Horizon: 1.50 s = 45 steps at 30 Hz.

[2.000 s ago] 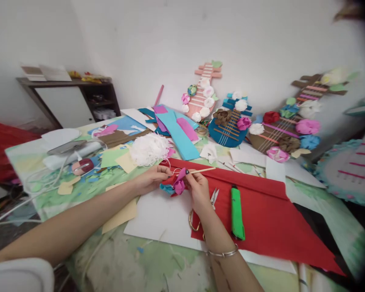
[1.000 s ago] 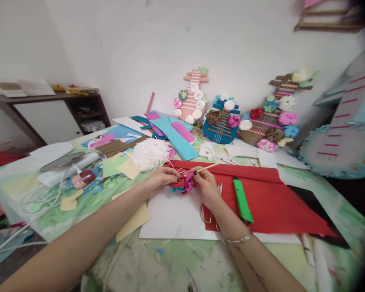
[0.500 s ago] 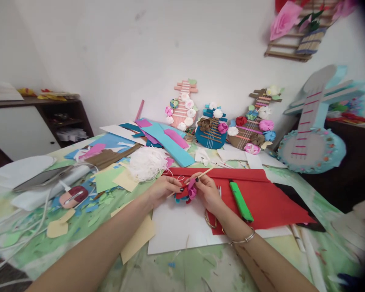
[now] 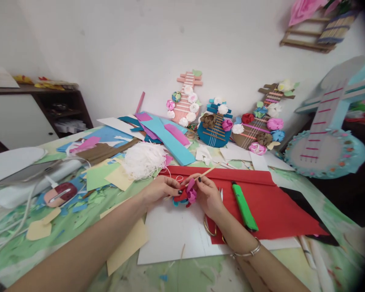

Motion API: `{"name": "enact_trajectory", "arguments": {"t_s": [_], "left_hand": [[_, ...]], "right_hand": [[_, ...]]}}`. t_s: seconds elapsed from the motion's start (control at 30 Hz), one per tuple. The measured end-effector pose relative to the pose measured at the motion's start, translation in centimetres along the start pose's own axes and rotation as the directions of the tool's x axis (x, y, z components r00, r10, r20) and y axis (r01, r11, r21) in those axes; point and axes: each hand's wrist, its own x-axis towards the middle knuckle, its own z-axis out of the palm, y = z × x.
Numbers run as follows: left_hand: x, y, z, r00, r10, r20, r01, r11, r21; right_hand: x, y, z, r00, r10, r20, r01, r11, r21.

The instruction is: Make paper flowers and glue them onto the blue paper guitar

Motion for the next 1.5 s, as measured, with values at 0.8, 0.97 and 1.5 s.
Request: {"name": "enact_trajectory", "arguments": {"t_s": [0.8, 0.97, 1.5], "left_hand": [[0.0, -0.8, 0.2, 0.995, 0.090, -0.048, -0.077, 0.970, 0.231], [-0.6, 0.0, -0.1, 0.994, 0.082, 0.070, -0.093, 0.980, 0.176], [-0.6, 0.2, -0.6, 0.974, 0.187, 0.127, -0.223, 0.885, 0.408]], "right_hand": [[-0.8, 0.8, 1.4, 0.979, -0.028, -0.204, -0.047, 0.933, -0.356], [-0.8, 0.9, 0.9, 0.982, 0.002, -0.191, -0.052, 0.965, -0.258], [-0.7, 1.1, 0.7, 0.989, -0.038, -0.146, 0.001, 0.969, -0.246]]}}
